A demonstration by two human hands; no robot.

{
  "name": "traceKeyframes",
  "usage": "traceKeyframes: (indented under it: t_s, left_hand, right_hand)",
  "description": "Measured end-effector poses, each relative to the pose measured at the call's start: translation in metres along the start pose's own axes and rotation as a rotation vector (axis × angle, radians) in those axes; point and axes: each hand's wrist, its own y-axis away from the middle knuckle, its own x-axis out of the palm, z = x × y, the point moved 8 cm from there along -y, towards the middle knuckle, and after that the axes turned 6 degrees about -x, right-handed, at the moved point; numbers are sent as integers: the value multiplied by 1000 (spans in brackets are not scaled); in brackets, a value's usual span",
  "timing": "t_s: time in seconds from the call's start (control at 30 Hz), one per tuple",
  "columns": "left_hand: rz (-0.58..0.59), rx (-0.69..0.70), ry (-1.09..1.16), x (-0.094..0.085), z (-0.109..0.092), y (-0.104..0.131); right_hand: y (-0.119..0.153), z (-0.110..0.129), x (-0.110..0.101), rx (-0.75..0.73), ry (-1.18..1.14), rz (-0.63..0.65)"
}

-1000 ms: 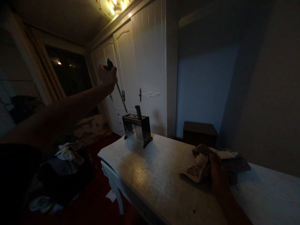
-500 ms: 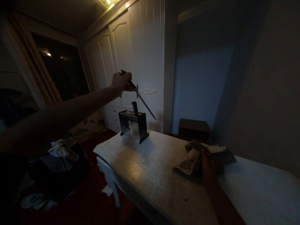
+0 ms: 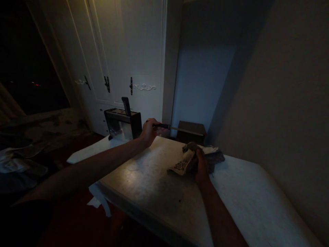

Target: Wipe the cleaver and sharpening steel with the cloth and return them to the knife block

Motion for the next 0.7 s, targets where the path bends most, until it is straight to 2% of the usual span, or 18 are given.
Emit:
traceKeyframes:
  t_s: [0.17, 0.33, 0.5, 0.63, 0.7]
  left_hand:
    - [50, -114, 127, -2, 74, 11]
    - [120, -275, 116, -4, 120, 14]
    - [204, -375, -23, -14, 144, 12]
    - [256, -348, -247, -24, 152, 9]
    - [253, -269, -347, -29, 149, 6]
  right_hand:
    - [14, 3, 23, 188, -217, 33]
    - [30, 23, 52, 264, -420, 228]
    - [30, 33, 49, 238, -454, 284]
    - [24, 22, 42, 195, -354, 261]
    - [21, 15, 38, 164, -305, 213]
